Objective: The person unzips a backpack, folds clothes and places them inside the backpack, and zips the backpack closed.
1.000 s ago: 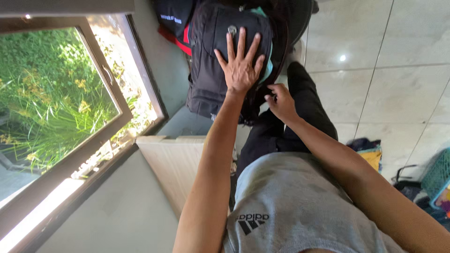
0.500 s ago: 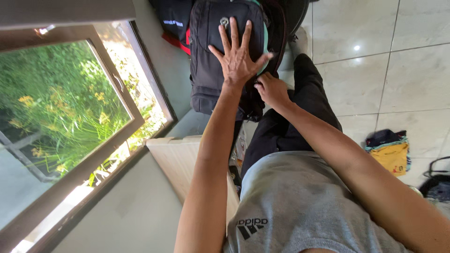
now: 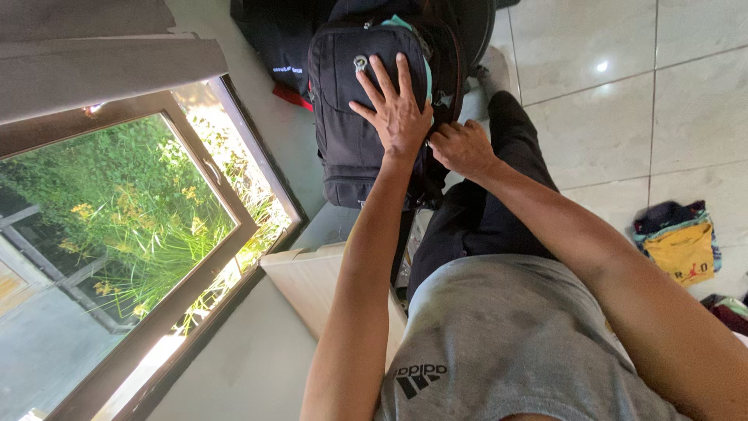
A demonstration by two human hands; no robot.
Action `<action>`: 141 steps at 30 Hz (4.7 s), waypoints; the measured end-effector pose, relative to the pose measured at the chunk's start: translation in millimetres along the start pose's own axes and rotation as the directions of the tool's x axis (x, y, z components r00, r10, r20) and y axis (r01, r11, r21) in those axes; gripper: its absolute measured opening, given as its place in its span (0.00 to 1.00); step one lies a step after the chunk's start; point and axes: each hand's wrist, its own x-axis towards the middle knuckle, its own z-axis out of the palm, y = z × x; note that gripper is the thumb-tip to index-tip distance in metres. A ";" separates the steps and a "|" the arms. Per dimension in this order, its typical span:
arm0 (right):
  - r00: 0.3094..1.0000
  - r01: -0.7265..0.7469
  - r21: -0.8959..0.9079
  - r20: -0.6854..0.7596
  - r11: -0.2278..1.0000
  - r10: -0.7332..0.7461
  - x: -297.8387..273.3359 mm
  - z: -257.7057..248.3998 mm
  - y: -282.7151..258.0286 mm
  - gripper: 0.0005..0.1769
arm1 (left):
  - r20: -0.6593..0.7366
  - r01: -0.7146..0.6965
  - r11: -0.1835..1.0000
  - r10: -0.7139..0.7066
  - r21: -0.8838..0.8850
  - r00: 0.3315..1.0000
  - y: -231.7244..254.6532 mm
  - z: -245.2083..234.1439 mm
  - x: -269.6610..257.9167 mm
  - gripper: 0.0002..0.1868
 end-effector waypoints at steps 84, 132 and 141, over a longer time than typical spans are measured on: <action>0.954 0.300 -0.163 0.059 0.940 -0.294 47.6 -41.7 49.4 0.12 | -0.019 0.049 0.991 -0.052 -0.124 0.998 -25.9 3.7 -146.5 0.09; 0.749 0.321 0.176 0.554 0.930 -0.364 298.7 5.0 123.3 0.14 | 0.471 0.370 0.890 -0.214 -0.267 0.856 -38.3 -32.6 81.1 0.54; 0.596 0.575 0.041 0.663 0.817 -0.453 283.6 5.4 162.3 0.08 | 0.429 0.411 0.881 -0.285 -0.236 0.857 -27.5 -24.4 91.7 0.48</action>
